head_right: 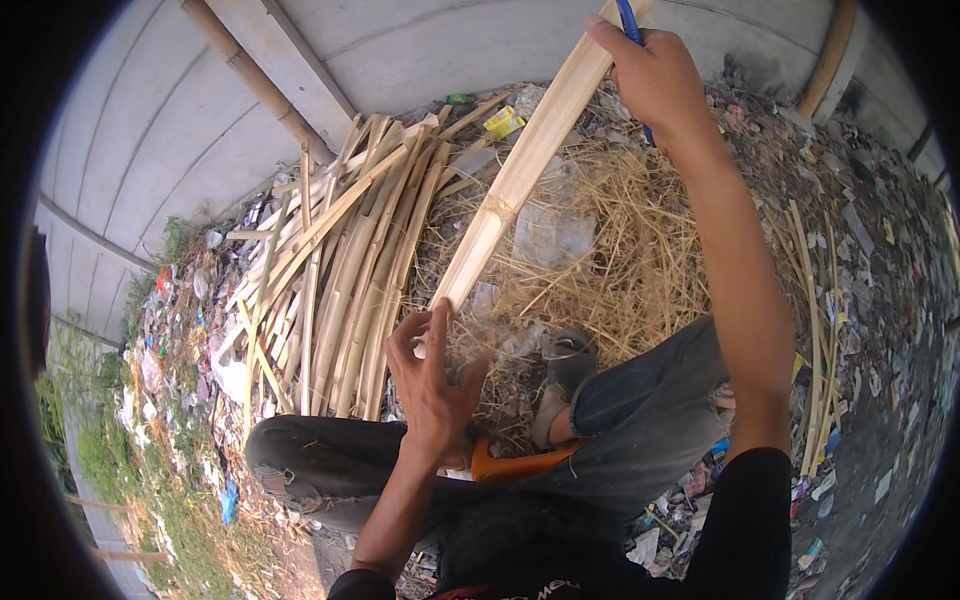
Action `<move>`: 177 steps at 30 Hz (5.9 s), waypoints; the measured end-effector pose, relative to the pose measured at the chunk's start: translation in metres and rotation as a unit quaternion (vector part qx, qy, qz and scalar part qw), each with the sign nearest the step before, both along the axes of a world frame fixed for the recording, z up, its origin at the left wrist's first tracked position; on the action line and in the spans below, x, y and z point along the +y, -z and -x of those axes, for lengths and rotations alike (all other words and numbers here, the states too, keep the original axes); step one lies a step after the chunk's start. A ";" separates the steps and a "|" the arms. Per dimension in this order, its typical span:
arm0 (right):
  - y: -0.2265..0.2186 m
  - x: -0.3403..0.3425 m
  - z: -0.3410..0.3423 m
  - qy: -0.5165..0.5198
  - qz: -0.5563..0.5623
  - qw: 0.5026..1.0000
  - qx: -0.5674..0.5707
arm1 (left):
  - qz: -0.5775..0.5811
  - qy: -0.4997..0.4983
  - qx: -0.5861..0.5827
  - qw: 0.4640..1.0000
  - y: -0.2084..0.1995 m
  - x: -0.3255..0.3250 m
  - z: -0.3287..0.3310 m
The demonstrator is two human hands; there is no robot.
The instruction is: The person sits on the ground and uses a knife to shave thin strips of bamboo. They hold the bamboo strip with one hand and scrape the knife along its length to remove the outer layer, creating fine shavings.
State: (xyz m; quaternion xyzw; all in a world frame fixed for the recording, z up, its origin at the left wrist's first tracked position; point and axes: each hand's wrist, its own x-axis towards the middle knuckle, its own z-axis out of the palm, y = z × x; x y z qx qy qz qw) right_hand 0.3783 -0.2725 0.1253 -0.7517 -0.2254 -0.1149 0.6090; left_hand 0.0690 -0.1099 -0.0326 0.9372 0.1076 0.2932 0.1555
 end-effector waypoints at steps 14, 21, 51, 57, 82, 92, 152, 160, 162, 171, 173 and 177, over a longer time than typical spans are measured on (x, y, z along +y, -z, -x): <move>-0.042 0.022 0.048 -0.107 0.087 0.989 -0.057 | 0.400 0.222 -0.078 0.886 0.025 0.009 0.010; 0.012 0.047 0.091 -0.252 0.145 0.954 -0.072 | 0.640 0.184 -0.059 0.743 -0.011 -0.005 0.010; 0.059 0.053 0.137 -0.459 0.287 0.810 -0.225 | -0.188 -0.026 0.078 0.979 -0.121 0.044 0.112; 0.053 0.059 0.137 -0.484 0.341 0.754 -0.286 | 0.183 0.079 0.300 0.933 -0.090 0.034 0.125; 0.159 0.074 0.189 -0.409 0.231 0.877 -0.102 | 0.559 -0.038 0.073 0.825 0.010 0.037 0.072; 0.158 0.076 0.189 -0.445 0.238 0.863 0.013 | 0.584 -0.036 0.070 0.808 0.026 0.038 0.075; 0.183 0.071 0.200 -0.389 0.343 0.852 -0.080 | 0.632 -0.010 0.054 0.773 0.037 0.035 0.077; 0.176 0.072 0.195 -0.378 0.356 0.849 -0.099 | 0.654 -0.004 0.039 0.755 0.030 0.033 0.070; 0.174 0.069 0.198 -0.392 0.344 0.846 -0.114 | 0.651 -0.001 0.038 0.758 0.031 0.033 0.072; 0.174 0.073 0.183 -0.371 0.370 0.848 -0.081 | 0.691 0.017 0.046 0.721 0.034 0.032 0.075; 0.175 0.084 0.149 -0.298 0.355 0.885 -0.035 | 0.687 0.022 0.065 0.723 0.032 0.034 0.076; 0.182 0.071 0.188 -0.374 0.334 0.856 -0.129 | 0.708 0.015 0.057 0.704 0.032 0.031 0.078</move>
